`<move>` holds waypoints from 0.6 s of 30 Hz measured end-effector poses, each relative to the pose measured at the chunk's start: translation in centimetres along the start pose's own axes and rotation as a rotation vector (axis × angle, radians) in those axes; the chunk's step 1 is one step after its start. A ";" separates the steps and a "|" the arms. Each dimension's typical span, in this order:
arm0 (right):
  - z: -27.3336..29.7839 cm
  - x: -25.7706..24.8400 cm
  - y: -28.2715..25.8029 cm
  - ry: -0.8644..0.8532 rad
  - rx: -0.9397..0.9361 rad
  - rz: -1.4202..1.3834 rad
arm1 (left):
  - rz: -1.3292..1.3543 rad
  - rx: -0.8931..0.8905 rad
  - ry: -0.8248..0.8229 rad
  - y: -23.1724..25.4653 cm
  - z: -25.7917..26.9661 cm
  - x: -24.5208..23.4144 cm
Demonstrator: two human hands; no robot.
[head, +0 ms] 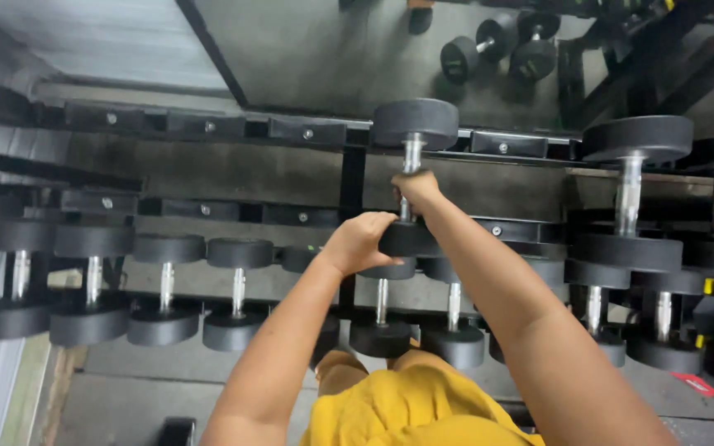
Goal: Clean and organize gym dumbbells on a weight rack using a spray bottle and cloth.
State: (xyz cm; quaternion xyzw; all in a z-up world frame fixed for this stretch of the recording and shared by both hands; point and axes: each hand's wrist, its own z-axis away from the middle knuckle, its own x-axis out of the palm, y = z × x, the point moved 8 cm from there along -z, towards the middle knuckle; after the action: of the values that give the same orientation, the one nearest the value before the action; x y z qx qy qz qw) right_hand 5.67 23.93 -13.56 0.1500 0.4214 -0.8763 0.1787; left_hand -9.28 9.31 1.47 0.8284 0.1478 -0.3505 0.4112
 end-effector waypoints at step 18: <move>8.7 -6.0 0.5 0.067 -0.456 -0.124 | -0.341 -0.006 -0.281 6.4 -4.2 4.1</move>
State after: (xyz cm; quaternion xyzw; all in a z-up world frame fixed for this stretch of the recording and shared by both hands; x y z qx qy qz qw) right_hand 10.27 17.86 -6.17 0.1083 0.6226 -0.7623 0.1396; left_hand -1.02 8.51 4.02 0.7330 0.2280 -0.5266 0.3652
